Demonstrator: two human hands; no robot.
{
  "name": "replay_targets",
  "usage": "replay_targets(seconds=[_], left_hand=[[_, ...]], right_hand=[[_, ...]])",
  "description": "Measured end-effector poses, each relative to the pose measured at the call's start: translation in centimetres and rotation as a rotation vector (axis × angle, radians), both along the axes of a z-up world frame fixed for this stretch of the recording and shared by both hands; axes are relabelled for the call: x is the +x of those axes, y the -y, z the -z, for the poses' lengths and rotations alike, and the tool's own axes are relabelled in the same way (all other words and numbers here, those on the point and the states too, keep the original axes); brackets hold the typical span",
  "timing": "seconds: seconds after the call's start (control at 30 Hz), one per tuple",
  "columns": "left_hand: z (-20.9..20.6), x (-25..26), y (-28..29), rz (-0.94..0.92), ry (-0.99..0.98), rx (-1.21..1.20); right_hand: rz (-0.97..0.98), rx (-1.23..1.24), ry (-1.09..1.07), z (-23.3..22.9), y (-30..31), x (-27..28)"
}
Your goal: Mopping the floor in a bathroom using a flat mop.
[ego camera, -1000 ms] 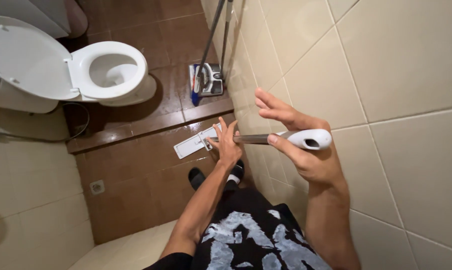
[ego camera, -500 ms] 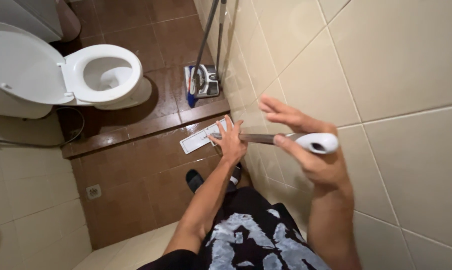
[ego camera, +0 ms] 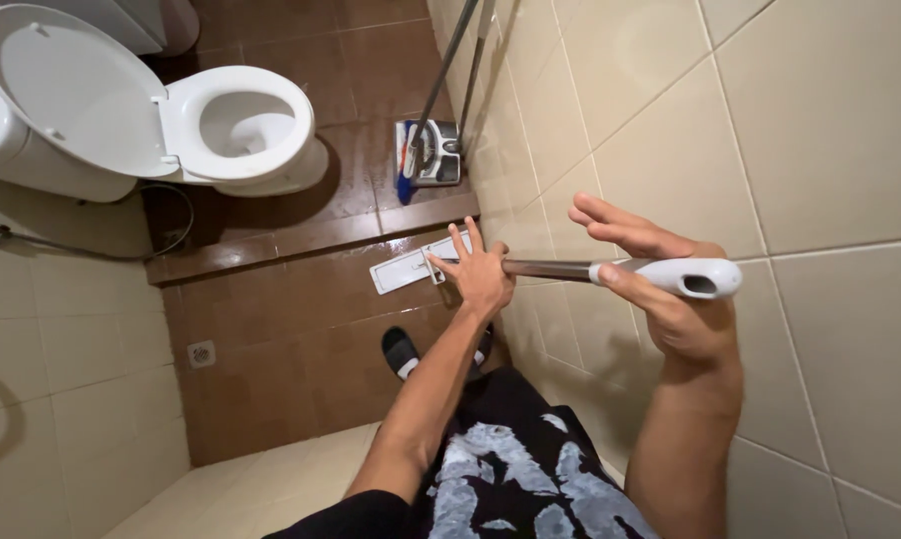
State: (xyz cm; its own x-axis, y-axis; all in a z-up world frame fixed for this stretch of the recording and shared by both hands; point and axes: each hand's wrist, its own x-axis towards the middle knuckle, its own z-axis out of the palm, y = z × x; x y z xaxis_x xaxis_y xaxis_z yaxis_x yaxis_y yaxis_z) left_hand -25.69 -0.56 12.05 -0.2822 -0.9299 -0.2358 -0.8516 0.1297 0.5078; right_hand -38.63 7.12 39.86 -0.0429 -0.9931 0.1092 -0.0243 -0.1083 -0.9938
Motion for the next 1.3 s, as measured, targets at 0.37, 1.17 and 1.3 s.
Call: replay_targets(seconds=[0.37, 1.17, 1.3], left_hand=[[2.9, 2.5, 0.5, -0.046, 0.105, 0.041], [2.6, 8.4, 1.9, -0.231, 0.198, -0.025], [3.0, 9.3, 1.9, -0.236, 0.214, -0.046]], right_hand=[[-0.052, -0.026, 0.115, 3.0, 0.1, 0.1], [-0.129, 0.111, -0.131, 3.4, 3.1, 4.0], [-0.14, 0.096, -0.203, 3.4, 3.6, 4.6]])
